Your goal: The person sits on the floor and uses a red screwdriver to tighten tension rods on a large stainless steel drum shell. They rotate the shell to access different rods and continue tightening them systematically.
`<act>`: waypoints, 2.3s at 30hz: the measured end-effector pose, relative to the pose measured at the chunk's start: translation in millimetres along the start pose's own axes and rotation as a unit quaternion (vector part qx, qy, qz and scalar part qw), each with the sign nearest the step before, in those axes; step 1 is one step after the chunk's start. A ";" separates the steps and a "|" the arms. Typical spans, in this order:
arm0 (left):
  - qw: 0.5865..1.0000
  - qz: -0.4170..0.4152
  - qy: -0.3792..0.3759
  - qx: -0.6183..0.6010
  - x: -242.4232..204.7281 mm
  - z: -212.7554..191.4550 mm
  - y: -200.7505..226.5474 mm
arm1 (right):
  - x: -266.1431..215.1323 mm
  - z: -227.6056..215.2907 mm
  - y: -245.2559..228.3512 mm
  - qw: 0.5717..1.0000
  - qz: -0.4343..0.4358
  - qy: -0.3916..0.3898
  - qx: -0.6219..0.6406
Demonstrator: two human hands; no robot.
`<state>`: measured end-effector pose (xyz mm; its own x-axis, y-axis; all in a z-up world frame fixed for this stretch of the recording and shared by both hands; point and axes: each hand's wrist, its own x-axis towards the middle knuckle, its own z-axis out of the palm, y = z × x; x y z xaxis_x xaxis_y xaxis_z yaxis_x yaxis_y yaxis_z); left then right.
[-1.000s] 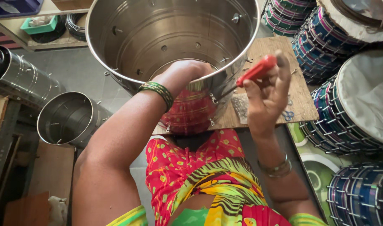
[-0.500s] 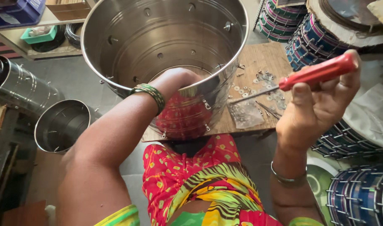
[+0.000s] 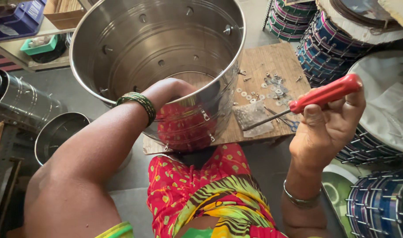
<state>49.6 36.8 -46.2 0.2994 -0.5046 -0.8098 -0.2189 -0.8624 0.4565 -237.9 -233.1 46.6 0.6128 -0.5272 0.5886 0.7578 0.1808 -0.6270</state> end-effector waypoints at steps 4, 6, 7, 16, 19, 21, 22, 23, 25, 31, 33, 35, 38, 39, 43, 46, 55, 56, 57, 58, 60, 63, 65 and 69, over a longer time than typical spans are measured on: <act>0.999 -0.032 -0.010 0.032 -2.5 0.7 0.6 | -0.5 -5.4 -0.6 1.000 0.004 0.001 0.002; 0.999 -0.047 -0.013 0.005 -3.0 0.6 1.4 | -0.2 -5.4 -0.7 1.000 0.009 0.004 0.005; 0.998 -0.054 -0.015 -0.009 -3.5 0.6 1.9 | 0.2 -4.2 0.2 1.000 0.010 0.007 0.004; 0.939 0.124 0.246 0.204 -58.0 4.4 61.8 | 6.7 11.1 5.3 0.999 0.024 0.016 -0.019; 0.868 0.144 0.474 -0.034 -93.5 6.5 94.1 | 3.5 3.7 4.2 0.999 0.017 0.013 -0.041; 0.814 0.222 0.536 -0.002 -107.1 22.7 114.1 | 4.0 -3.3 3.1 0.998 0.000 -0.005 -0.068; 0.779 0.245 0.571 0.087 -107.6 35.2 125.7 | 4.5 -6.1 3.6 0.997 -0.011 -0.013 -0.081; 0.737 0.264 0.599 0.173 -107.3 47.4 135.1 | 4.3 -9.3 2.8 0.995 -0.018 -0.022 -0.095; 0.759 0.140 0.603 0.200 -103.3 69.4 152.0 | 5.5 -12.2 4.8 0.993 -0.027 -0.029 -0.109; 0.731 0.150 0.603 0.283 -128.9 83.9 138.6 | 8.5 -14.0 2.9 0.986 -0.022 -0.042 -0.159; 0.721 0.156 0.601 0.307 -143.8 90.1 125.9 | 12.0 -11.1 0.7 0.981 -0.054 -0.061 -0.176; 0.716 0.162 0.597 0.324 -162.8 102.6 106.3 | 13.5 -5.3 -1.1 0.983 -0.060 -0.065 -0.161; 0.665 0.176 0.630 0.360 -189.0 118.2 78.3 | 10.5 4.1 -3.3 0.988 -0.042 -0.057 -0.134; 0.661 0.169 0.639 0.357 -195.0 123.4 72.0 | 9.2 9.5 -0.8 0.985 -0.059 -0.065 -0.146; 0.631 0.151 0.686 0.329 -207.2 143.6 58.4 | 2.8 25.8 5.2 0.973 -0.077 -0.121 -0.182; 0.602 0.152 0.723 0.302 -206.2 151.6 57.1 | -1.3 36.0 12.3 0.964 -0.091 -0.151 -0.197; 0.584 0.148 0.754 0.261 -200.4 156.5 60.2 | -7.7 45.5 14.2 0.946 -0.067 -0.211 -0.237; 0.583 0.147 0.755 0.261 -200.2 156.6 60.6 | -7.4 46.5 15.1 0.944 -0.068 -0.220 -0.237; 0.581 0.149 0.756 0.261 -200.3 156.9 60.9 | -6.9 47.6 16.9 0.943 -0.066 -0.231 -0.231; 0.578 0.152 0.758 0.261 -200.3 157.3 61.4 | -5.7 48.0 18.6 0.939 -0.068 -0.243 -0.235; 0.576 0.152 0.759 0.261 -200.6 158.2 62.0 | -2.2 47.4 24.7 0.927 -0.076 -0.269 -0.251; 0.579 0.155 0.758 0.256 -200.6 159.4 62.6 | 11.4 40.0 40.3 0.919 -0.067 -0.271 -0.278; 0.580 0.164 0.758 0.250 -200.6 160.3 62.6 | 31.7 29.9 56.9 0.921 -0.059 -0.266 -0.280; 0.573 0.167 0.761 0.254 -200.3 160.7 62.6 | 77.3 -3.6 100.1 0.959 0.077 -0.206 -0.181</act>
<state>-173.3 90.4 85.4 0.5407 -0.4217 0.7278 -0.6260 -0.7797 0.0134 -115.5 -258.8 27.5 0.8039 -0.1322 0.5798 0.5697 -0.1083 -0.8147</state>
